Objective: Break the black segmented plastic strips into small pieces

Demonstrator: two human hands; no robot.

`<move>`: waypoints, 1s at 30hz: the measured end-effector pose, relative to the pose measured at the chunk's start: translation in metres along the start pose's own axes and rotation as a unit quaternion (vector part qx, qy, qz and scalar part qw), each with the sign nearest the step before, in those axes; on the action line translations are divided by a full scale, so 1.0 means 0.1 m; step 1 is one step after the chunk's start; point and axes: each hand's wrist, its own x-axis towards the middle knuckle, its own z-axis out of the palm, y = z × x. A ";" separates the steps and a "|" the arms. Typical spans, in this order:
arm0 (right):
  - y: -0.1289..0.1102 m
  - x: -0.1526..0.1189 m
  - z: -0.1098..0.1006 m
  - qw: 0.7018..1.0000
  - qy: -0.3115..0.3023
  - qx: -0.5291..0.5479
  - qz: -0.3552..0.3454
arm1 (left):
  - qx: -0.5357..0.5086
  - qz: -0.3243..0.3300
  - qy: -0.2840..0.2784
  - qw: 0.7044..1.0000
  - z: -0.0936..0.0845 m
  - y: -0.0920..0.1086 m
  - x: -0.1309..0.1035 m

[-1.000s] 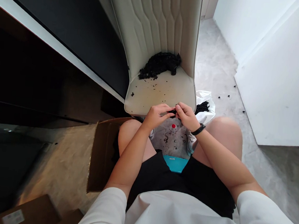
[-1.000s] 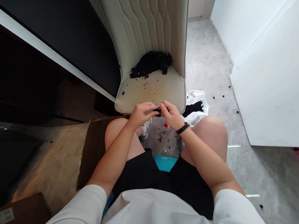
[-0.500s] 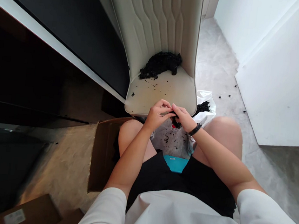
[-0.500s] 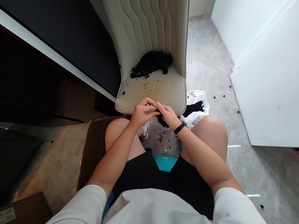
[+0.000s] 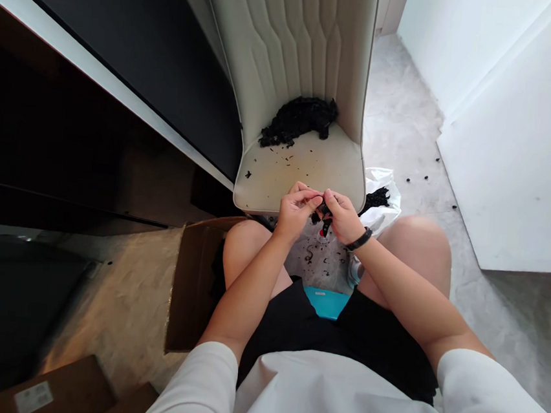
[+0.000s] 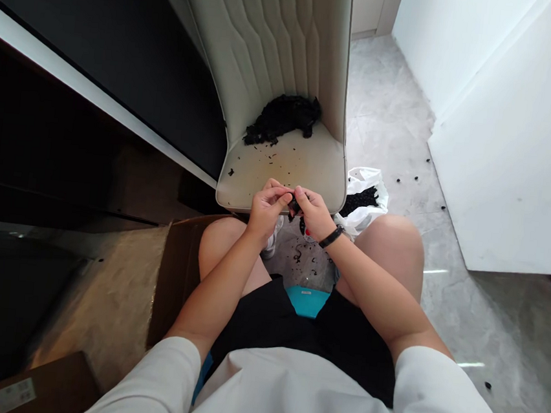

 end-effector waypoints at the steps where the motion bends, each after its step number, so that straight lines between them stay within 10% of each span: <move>1: 0.00 0.00 0.01 1.000 0.005 -0.001 -0.004 | -0.023 -0.016 0.016 0.999 0.05 -0.02 -0.03; 5: -0.04 -0.05 0.03 0.999 0.012 -0.020 -0.034 | -0.094 -0.087 0.075 0.989 0.00 -0.11 0.01; 12: -0.16 -0.20 -0.16 0.982 -0.047 -0.170 -0.073 | -0.065 -0.036 0.123 0.990 -0.60 -0.14 0.42; 30: -0.19 -0.19 -0.18 0.947 -0.028 -0.285 -0.149 | -0.050 -0.047 -0.007 0.998 -0.21 0.01 0.12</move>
